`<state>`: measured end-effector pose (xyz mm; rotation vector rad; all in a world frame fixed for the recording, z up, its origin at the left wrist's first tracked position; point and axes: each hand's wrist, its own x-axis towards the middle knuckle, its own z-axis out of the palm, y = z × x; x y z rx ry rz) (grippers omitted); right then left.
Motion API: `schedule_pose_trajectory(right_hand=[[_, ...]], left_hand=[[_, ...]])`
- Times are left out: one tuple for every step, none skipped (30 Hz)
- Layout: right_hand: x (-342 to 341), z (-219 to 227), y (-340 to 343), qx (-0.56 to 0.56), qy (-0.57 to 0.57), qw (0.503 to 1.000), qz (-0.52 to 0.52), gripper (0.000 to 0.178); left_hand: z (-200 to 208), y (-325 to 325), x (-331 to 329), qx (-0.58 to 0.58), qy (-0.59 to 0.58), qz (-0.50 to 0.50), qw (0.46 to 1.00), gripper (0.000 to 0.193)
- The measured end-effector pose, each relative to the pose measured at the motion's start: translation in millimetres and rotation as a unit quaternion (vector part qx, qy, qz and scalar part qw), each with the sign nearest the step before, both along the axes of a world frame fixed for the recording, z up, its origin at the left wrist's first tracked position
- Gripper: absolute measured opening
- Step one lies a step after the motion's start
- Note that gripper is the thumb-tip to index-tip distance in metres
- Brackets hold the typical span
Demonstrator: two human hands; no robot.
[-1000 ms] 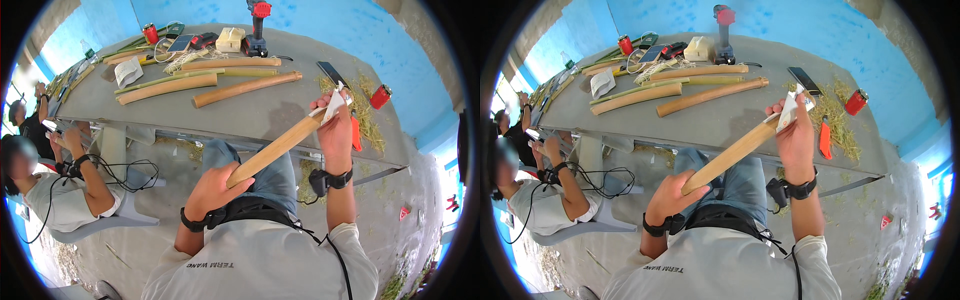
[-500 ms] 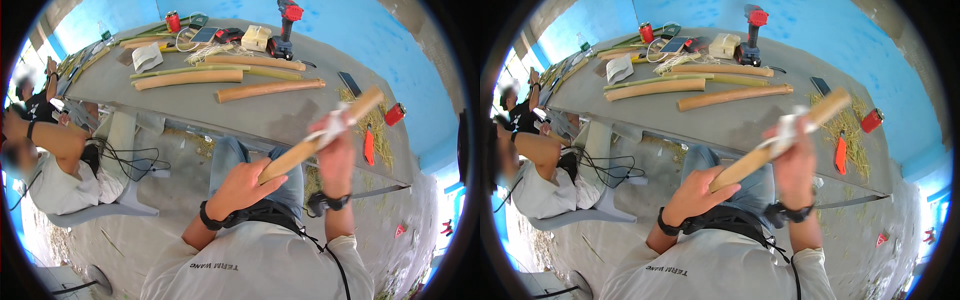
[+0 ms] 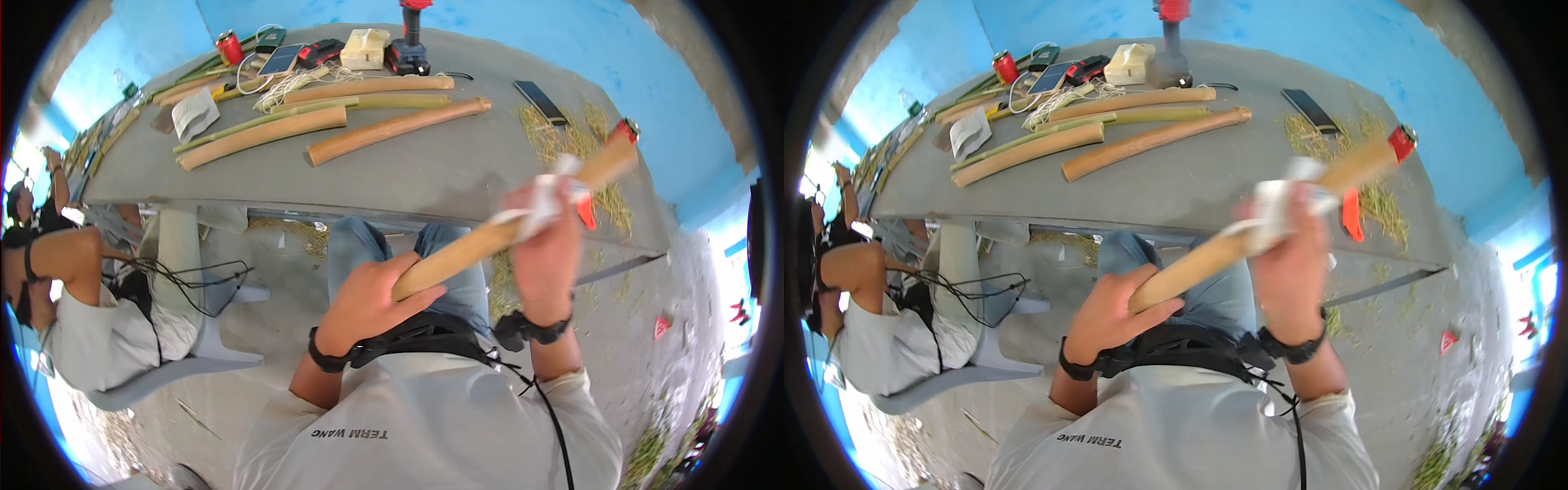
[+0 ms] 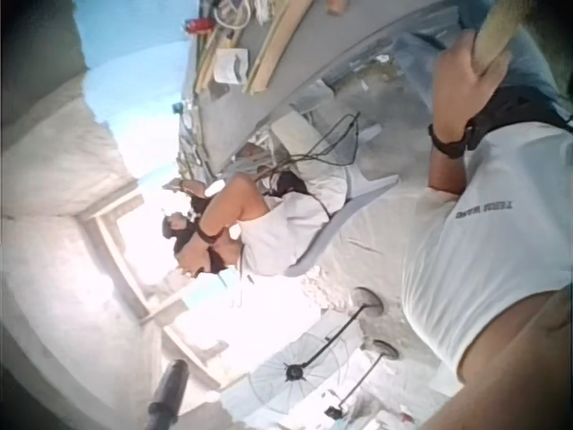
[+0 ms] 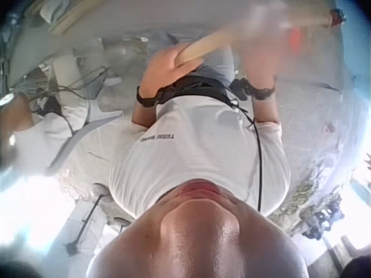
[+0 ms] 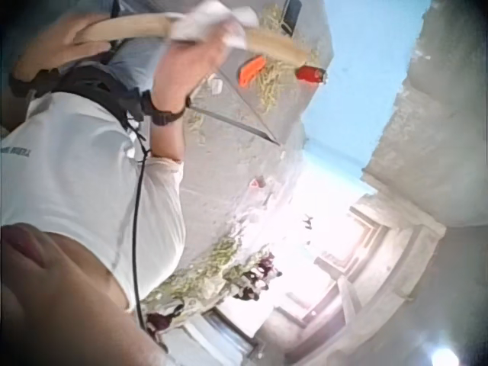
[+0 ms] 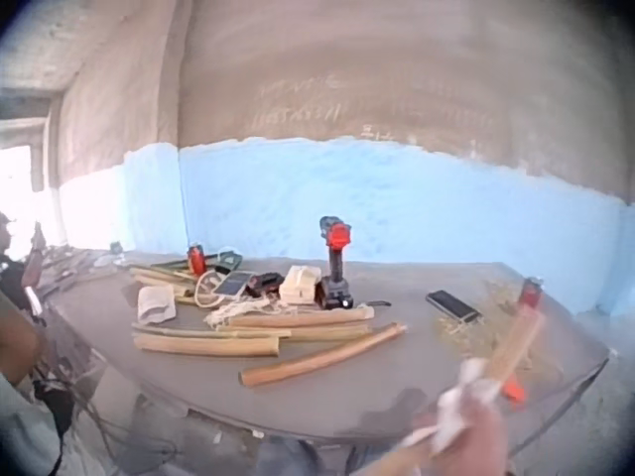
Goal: The person is scraping the edges of a bamboo tube with a utility knife and then cleaning it with a white cloth.
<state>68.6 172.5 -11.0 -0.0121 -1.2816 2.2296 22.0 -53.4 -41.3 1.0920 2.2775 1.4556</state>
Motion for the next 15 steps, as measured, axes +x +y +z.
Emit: schedule_pose_trajectory(right_hand=[[-4.3,3.7,-28.2,-0.037,-0.055,0.997,0.035,0.028],[-9.9,1.3,-41.7,-0.01,-0.089,0.993,0.074,0.031],[-13.0,1.5,-45.0,-0.048,-0.08,0.989,0.117,0.034],[-12.6,2.4,-40.6,-0.049,-0.083,0.988,0.123,0.035],[-13.7,4.5,-30.2,-0.047,-0.084,0.987,0.126,0.036],[-13.1,8.7,-22.6,-0.05,-0.081,0.989,0.117,0.036],[-10.7,15.9,-15.5,-0.085,-0.084,0.989,0.09,0.037],[-7.4,21.7,-7.5,-0.122,-0.087,0.987,0.061,0.038],[-5.0,24.9,2.1,-0.129,-0.085,0.987,0.045,0.038],[-4.3,28.0,14.8,-0.113,-0.058,0.991,0.038,0.038],[-3.2,31.0,26.3,-0.094,-0.036,0.994,0.037,0.038],[1.0,33.4,36.8,-0.098,-0.046,0.994,0.031,0.038],[3.9,35.9,47.4,-0.1,-0.037,0.994,0.007,0.036],[6.2,36.7,56.0,-0.099,-0.03,0.995,-0.005,0.034],[6.5,30.3,65.2,-0.098,-0.037,0.994,0.001,0.034]], left_hand=[[2.2,3.5,6.0,-0.003,0.001,0.026,1.0,0.04],[1.3,9.2,8.2,-0.009,0.003,0.021,1.0,0.04],[-2.4,15.2,9.1,0.02,-0.027,0.039,0.999,0.039],[-3.9,17.3,10.0,0.05,-0.058,0.056,0.996,0.038],[-0.7,17.3,6.7,0.046,-0.055,0.048,0.996,0.038],[3.8,13.3,2.2,0.003,-0.065,0.033,0.997,0.036],[6.5,9.7,-2.6,-0.041,-0.074,0.017,0.996,0.036],[4.2,3.9,-3.2,-0.047,-0.073,0.004,0.996,0.036],[-2.7,-5.8,-1.0,-0.04,-0.095,0.003,0.995,0.037],[-8.0,-11.5,-3.3,-0.034,-0.117,0.002,0.993,0.037],[-12.5,-15.1,-7.4,-0.038,-0.122,-0.007,0.992,0.037],[-18.0,-18.9,-6.4,-0.027,-0.089,-0.008,0.996,0.033],[-21.8,-19.8,-3.8,-0.015,-0.055,-0.006,0.998,0.033],[-13.2,-14.2,-2.2,-0.037,-0.028,-0.018,0.999,0.034],[-7.7,-8.1,-1.0,-0.036,-0.035,-0.012,0.999,0.034]])
